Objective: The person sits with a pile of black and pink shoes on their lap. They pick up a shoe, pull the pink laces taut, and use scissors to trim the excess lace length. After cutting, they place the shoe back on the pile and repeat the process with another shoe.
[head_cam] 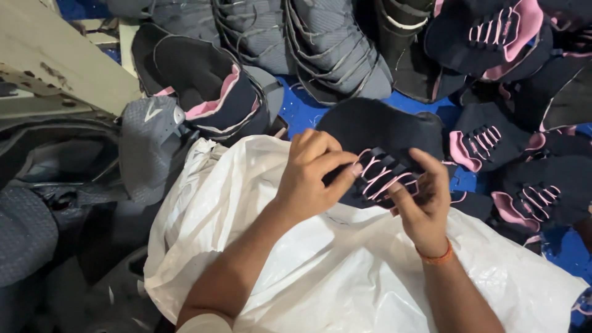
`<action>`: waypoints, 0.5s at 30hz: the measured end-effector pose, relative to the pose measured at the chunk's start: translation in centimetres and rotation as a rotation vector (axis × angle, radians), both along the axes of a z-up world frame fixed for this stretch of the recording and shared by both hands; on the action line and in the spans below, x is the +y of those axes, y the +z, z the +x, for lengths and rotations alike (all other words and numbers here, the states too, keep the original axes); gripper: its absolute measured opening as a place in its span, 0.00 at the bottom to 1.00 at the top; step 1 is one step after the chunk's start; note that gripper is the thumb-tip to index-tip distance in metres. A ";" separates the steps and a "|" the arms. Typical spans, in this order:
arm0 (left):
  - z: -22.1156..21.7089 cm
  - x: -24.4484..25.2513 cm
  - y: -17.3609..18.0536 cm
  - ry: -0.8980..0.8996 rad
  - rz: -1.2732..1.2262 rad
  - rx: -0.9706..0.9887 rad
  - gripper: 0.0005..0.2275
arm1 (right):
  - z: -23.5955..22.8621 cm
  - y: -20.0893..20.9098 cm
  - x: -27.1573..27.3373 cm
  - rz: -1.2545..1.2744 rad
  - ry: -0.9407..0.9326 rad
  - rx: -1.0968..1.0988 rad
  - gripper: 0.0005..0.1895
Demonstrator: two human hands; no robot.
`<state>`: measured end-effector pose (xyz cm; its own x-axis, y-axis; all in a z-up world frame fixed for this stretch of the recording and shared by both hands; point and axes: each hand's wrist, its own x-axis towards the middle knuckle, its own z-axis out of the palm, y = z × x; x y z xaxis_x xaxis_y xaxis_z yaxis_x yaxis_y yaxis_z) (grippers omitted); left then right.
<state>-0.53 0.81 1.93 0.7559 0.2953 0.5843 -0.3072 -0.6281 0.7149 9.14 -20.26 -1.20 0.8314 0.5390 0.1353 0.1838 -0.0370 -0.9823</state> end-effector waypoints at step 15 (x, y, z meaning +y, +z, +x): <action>0.6 0.7 -2.2 0.130 -0.188 0.121 0.04 | -0.7 -1.9 0.5 -0.015 0.067 0.048 0.29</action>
